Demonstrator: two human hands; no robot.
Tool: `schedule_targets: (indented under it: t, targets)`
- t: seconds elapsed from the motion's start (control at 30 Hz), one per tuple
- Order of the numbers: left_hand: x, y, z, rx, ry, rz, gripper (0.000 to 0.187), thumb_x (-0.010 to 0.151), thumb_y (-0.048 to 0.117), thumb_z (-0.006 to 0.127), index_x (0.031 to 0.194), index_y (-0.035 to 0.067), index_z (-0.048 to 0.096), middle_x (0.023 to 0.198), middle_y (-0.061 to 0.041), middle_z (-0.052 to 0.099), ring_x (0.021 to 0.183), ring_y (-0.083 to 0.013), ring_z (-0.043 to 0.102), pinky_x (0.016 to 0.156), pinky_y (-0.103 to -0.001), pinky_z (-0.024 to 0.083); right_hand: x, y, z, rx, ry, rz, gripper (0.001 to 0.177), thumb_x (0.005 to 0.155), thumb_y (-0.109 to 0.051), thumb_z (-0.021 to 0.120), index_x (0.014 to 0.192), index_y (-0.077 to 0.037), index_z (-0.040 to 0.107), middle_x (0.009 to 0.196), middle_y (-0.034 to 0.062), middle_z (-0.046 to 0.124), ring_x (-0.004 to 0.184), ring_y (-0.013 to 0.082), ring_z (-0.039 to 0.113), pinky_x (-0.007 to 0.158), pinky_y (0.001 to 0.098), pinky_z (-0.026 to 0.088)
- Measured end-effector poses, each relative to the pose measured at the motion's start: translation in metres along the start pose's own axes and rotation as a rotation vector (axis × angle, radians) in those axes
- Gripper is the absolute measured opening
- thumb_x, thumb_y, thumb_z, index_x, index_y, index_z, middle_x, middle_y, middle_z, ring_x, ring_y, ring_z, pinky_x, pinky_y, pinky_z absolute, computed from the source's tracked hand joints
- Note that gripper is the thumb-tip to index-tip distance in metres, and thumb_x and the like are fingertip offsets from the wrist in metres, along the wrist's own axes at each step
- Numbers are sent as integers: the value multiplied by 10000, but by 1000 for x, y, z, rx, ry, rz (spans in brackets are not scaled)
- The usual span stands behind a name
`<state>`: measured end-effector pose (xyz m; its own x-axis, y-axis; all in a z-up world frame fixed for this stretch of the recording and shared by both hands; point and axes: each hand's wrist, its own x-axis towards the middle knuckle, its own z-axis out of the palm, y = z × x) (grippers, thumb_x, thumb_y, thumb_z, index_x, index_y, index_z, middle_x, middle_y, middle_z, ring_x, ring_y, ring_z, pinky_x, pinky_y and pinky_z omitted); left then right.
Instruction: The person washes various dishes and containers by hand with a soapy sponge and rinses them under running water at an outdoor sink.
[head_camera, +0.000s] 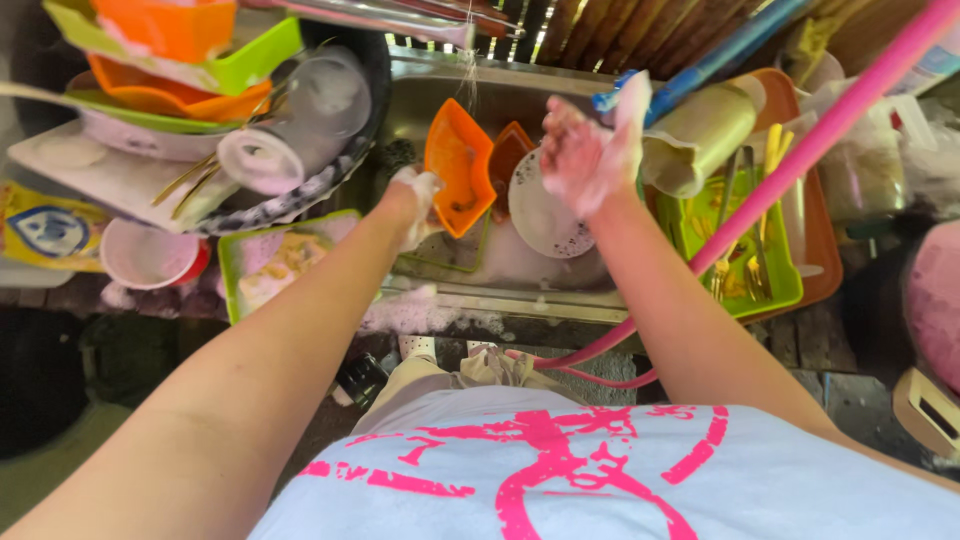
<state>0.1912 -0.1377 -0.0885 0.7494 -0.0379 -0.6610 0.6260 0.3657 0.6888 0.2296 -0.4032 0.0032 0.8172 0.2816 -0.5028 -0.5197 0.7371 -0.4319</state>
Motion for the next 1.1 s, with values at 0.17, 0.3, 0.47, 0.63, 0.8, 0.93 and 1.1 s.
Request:
schedule_targets:
  t: [0.17, 0.3, 0.47, 0.63, 0.8, 0.93, 1.1]
  targets:
    - [21, 17, 13, 142, 44, 79, 456, 902, 76, 538, 1354, 123, 502, 1227, -124, 619, 1077, -303, 633, 784, -531, 565, 22, -31, 26, 229, 69, -62, 714, 861, -785, 564, 787, -75, 579, 643, 24, 507, 561, 171, 428, 556, 278, 375]
    - [21, 33, 27, 125, 29, 69, 426, 934, 89, 543, 1356, 103, 491, 1246, -129, 610, 1089, -298, 645, 829, -537, 577, 28, -30, 20, 189, 163, -110, 689, 867, -757, 539, 663, -103, 473, 568, 14, 418, 510, 177, 358, 511, 301, 338]
    - [24, 47, 41, 93, 8, 62, 415, 939, 78, 510, 1351, 110, 477, 1253, -136, 606, 1115, -309, 644, 863, -551, 587, 22, -39, 32, 223, 186, -141, 650, 924, -683, 527, 630, -107, 461, 545, 11, 381, 485, 171, 312, 497, 310, 312]
    - [33, 58, 41, 83, 8, 42, 378, 963, 94, 471, 1340, 122, 480, 1258, -124, 619, 1115, -299, 658, 867, -550, 591, 15, 19, 11, 72, 129, -477, 682, 917, -687, 510, 685, -47, 553, 672, 103, 595, 588, 201, 502, 542, 320, 391]
    - [37, 63, 44, 21, 11, 30, 329, 969, 65, 442, 1293, 109, 477, 1213, -120, 614, 1042, -290, 683, 835, -548, 616, 48, 78, -28, -433, 293, -301, 472, 966, -489, 473, 1078, -47, 597, 982, 96, 720, 798, 191, 671, 726, 339, 562]
    - [44, 61, 41, 41, -17, 28, 305, 973, 36, 454, 1275, 43, 490, 1192, -158, 618, 1026, -313, 670, 812, -554, 628, 47, 76, -12, -691, 211, 79, 583, 988, -204, 572, 1516, -241, 329, 1286, 133, 552, 1010, 269, 615, 885, 453, 512]
    - [47, 57, 39, 217, -69, 62, 263, 947, 32, 505, 1199, 43, 582, 1114, -97, 656, 1009, -247, 666, 816, -453, 611, 50, 58, 20, -743, 122, 75, 590, 979, -180, 560, 1519, -234, 328, 1292, 133, 555, 1014, 273, 620, 875, 458, 523]
